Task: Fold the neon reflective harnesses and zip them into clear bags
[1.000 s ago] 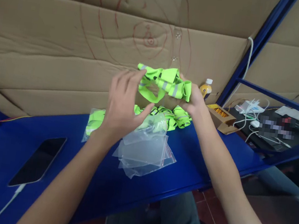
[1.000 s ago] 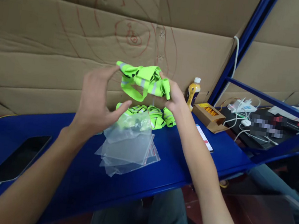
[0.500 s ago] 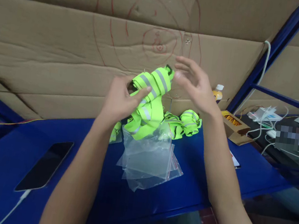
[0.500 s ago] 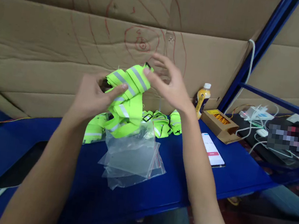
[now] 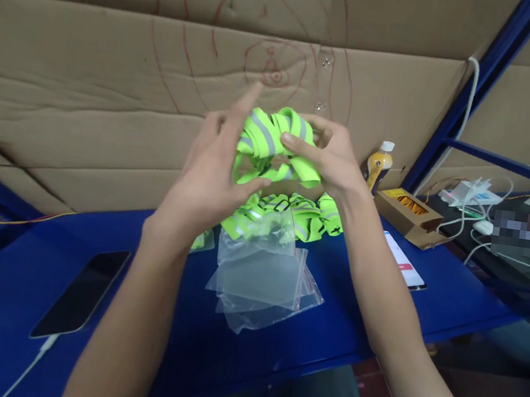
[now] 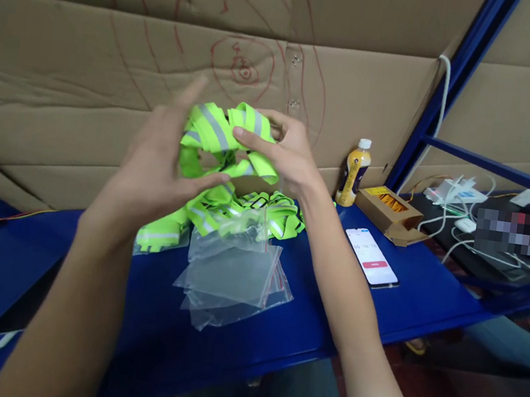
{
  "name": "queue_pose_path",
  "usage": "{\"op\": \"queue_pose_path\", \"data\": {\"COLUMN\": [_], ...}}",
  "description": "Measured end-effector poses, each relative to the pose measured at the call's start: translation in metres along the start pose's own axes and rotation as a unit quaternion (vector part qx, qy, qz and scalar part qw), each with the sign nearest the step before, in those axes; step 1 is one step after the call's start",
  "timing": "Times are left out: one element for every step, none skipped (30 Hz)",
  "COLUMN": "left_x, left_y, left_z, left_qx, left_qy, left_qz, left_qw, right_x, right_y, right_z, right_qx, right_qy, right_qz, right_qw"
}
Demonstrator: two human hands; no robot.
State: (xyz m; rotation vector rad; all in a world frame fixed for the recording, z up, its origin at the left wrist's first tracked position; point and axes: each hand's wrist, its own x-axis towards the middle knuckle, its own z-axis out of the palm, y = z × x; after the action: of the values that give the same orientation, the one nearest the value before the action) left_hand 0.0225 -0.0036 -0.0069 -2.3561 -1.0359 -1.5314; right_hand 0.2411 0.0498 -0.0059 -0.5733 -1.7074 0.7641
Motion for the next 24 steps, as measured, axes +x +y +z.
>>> {"op": "queue_pose_path", "data": {"left_x": [0.000, 0.000, 0.001, 0.001, 0.002, 0.002, 0.002, 0.002, 0.001, 0.001, 0.001, 0.001, 0.002, 0.003, 0.005, 0.007, 0.010, 0.012, 0.013, 0.014, 0.014, 0.014, 0.013, 0.011], "left_y": [0.004, 0.008, 0.011, 0.013, 0.015, 0.015, 0.014, 0.013, 0.011, 0.010, 0.011, 0.012, 0.015, 0.018, 0.022, 0.025, 0.027, 0.027, 0.025, 0.021, 0.017, 0.012, 0.009, 0.006], "left_z": [0.000, 0.000, 0.001, 0.002, 0.003, 0.005, 0.006, 0.007, 0.008, 0.009, 0.010, 0.011, 0.012, 0.013, 0.013, 0.013, 0.013, 0.011, 0.010, 0.008, 0.007, 0.006, 0.006, 0.005], "left_qx": [0.033, 0.054, 0.063, 0.061, 0.050, 0.030, 0.005, -0.026, -0.060, -0.098, -0.136, -0.174, -0.212, -0.250, -0.288, -0.326, -0.361, -0.389, -0.407, -0.411, -0.400, -0.375, -0.342, -0.297], "left_qy": [0.005, 0.013, 0.018, 0.025, 0.029, 0.035, 0.045, 0.060, 0.077, 0.094, 0.114, 0.134, 0.150, 0.161, 0.165, 0.161, 0.150, 0.132, 0.110, 0.087, 0.071, 0.062, 0.060, 0.074], "left_qz": [0.018, 0.027, 0.036, 0.041, 0.035, 0.014, -0.021, -0.063, -0.106, -0.146, -0.180, -0.205, -0.226, -0.243, -0.260, -0.277, -0.297, -0.321, -0.346, -0.369, -0.384, -0.387, -0.371, -0.332], "left_qw": [0.999, 0.998, 0.997, 0.997, 0.998, 0.999, 0.999, 0.996, 0.990, 0.980, 0.968, 0.954, 0.939, 0.923, 0.907, 0.889, 0.871, 0.853, 0.838, 0.829, 0.829, 0.840, 0.861, 0.892], "right_x": [-0.002, -0.003, -0.004, -0.005, -0.006, -0.006, -0.006, -0.006, -0.006, -0.006, -0.007, -0.008, -0.010, -0.011, -0.011, -0.012, -0.012, -0.011, -0.010, -0.010, -0.009, -0.009, -0.009, -0.009], "right_y": [-0.001, -0.003, -0.004, -0.006, -0.007, -0.008, -0.009, -0.010, -0.012, -0.015, -0.018, -0.021, -0.023, -0.025, -0.026, -0.026, -0.025, -0.024, -0.023, -0.021, -0.019, -0.018, -0.017, -0.016], "right_z": [0.001, 0.001, 0.001, 0.001, 0.001, 0.000, -0.001, -0.002, -0.002, -0.003, -0.004, -0.004, -0.005, -0.004, -0.004, -0.003, -0.001, 0.000, 0.001, 0.002, 0.003, 0.003, 0.003, 0.002], "right_qx": [0.019, 0.028, 0.025, 0.012, -0.012, -0.047, -0.090, -0.139, -0.188, -0.232, -0.268, -0.295, -0.314, -0.325, -0.329, -0.330, -0.331, -0.332, -0.335, -0.341, -0.348, -0.356, -0.366, -0.375], "right_qy": [-0.012, -0.022, -0.032, -0.040, -0.042, -0.034, -0.008, 0.033, 0.079, 0.116, 0.129, 0.111, 0.068, 0.014, -0.035, -0.067, -0.081, -0.081, -0.073, -0.064, -0.057, -0.051, -0.047, -0.041], "right_qz": [0.023, 0.040, 0.052, 0.055, 0.051, 0.036, 0.012, -0.022, -0.062, -0.103, -0.141, -0.176, -0.207, -0.230, -0.246, -0.257, -0.262, -0.261, -0.256, -0.247, -0.236, -0.223, -0.209, -0.195], "right_qw": [0.999, 0.999, 0.998, 0.998, 0.998, 0.998, 0.996, 0.989, 0.977, 0.960, 0.944, 0.932, 0.924, 0.917, 0.911, 0.906, 0.903, 0.903, 0.904, 0.905, 0.906, 0.906, 0.906, 0.905]}}
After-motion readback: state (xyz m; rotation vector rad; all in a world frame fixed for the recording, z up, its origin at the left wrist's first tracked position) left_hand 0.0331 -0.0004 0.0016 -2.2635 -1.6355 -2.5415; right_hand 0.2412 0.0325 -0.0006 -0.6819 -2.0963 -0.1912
